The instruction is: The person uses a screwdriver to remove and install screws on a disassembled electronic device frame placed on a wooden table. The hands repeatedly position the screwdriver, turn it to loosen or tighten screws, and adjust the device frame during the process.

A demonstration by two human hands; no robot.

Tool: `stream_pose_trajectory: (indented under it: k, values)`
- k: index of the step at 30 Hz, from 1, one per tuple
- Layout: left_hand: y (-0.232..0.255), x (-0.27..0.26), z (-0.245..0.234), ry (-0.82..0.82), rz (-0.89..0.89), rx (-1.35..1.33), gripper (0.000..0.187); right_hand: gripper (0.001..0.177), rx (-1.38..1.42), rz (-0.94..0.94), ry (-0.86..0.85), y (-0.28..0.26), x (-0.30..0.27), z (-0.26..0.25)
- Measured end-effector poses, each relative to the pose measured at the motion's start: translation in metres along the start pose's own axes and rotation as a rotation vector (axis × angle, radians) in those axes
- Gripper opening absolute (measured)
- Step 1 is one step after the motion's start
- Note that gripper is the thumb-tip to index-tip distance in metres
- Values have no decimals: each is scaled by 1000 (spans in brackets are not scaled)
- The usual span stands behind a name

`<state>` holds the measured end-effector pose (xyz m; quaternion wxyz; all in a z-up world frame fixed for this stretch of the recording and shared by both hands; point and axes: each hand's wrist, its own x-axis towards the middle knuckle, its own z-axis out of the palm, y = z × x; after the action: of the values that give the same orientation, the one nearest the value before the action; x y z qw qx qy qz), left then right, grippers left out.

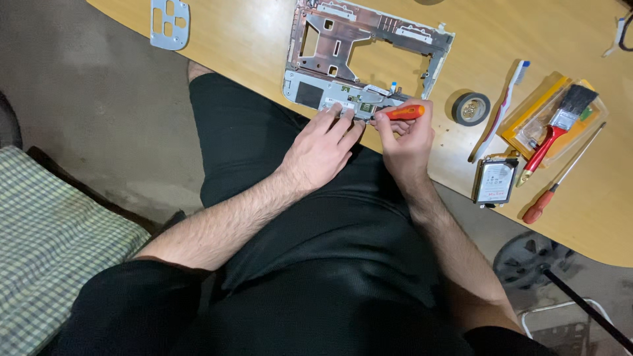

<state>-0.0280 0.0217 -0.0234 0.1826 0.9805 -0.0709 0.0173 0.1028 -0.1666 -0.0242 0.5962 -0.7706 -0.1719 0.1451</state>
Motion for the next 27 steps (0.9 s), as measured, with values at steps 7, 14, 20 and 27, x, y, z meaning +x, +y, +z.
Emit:
stream_pose_trajectory:
  k: [7,14,20,27]
  values:
    - [0,-2,8,-4,21,54,81,36,5,-16,8,4,-1,1]
    - [0,-2,8,-23,14,55,75,37,-11,-25,-7,4,-3,0]
    - [0,-2,9,-15,17,58,77,35,-51,-33,-10,-7,-1,1]
    - [1,-3,13,-4,5,71,85,35,-121,-61,-37,-13,0,-3]
